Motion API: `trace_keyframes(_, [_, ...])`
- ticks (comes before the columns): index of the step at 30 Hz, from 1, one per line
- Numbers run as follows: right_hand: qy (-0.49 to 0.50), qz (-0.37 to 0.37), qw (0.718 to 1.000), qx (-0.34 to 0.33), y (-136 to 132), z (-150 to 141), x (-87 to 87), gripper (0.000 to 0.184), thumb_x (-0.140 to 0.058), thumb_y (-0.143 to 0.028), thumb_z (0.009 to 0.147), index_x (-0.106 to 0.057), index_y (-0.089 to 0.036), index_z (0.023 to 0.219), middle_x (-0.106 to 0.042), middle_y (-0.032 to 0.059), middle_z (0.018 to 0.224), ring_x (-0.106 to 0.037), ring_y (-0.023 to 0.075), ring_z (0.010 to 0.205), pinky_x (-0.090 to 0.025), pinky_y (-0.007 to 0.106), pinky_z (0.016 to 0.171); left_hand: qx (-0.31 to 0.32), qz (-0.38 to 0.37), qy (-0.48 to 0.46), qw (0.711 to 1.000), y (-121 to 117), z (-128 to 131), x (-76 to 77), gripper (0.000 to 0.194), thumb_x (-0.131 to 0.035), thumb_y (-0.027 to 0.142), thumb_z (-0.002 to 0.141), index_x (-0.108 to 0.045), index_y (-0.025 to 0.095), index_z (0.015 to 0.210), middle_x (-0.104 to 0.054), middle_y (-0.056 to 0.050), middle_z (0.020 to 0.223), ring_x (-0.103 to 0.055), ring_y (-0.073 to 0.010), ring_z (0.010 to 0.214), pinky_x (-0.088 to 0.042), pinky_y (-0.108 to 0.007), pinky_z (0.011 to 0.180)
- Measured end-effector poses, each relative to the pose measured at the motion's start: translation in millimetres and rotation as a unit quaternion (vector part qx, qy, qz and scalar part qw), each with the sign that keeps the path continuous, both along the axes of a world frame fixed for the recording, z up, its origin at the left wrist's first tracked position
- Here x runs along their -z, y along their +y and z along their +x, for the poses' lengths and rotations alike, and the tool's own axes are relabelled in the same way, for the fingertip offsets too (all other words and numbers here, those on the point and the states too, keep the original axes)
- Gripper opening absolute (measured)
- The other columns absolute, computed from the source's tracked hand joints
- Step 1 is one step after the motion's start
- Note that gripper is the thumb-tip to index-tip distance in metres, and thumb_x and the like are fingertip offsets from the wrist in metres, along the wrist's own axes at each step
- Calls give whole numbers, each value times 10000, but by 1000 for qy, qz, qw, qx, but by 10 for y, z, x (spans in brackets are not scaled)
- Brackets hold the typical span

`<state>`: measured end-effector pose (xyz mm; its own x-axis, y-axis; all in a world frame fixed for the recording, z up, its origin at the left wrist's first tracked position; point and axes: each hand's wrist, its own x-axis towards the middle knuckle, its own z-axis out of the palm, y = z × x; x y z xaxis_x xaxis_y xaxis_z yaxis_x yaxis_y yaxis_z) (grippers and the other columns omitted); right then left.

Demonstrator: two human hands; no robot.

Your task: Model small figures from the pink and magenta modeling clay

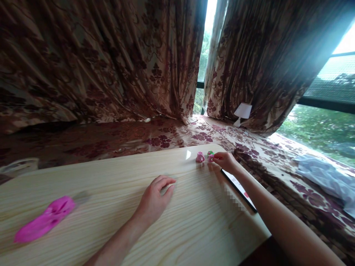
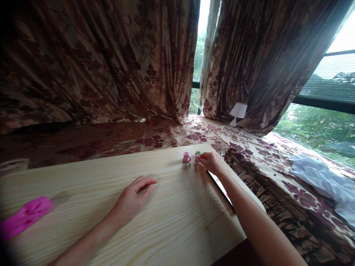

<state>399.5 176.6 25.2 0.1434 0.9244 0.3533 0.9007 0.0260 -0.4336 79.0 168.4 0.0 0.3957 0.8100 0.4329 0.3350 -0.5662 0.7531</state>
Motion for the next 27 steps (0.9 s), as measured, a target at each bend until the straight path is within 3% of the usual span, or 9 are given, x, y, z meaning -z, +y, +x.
trace_keyframes(12, [-46, -13, 999, -25, -40, -57, -56, 359, -525, -493, 771, -702, -182, 736, -621, 31, 635, -509, 130, 576, -321, 223, 520, -1, 11, 10, 1000, -15, -6, -15, 165, -505, 209, 791, -659, 200, 851, -629, -46, 909, -581, -164, 891, -457, -276, 814])
trace_keyframes(27, [-80, -20, 997, -10, -47, -70, -99, 190, -556, -318, 764, -703, -251, 864, -655, 0, 681, -557, 126, 603, -336, 209, 534, 16, 5, 24, 1000, 7, -13, 31, 153, -490, 217, 819, -634, 186, 861, -605, -39, 908, -566, -141, 876, -442, -262, 802])
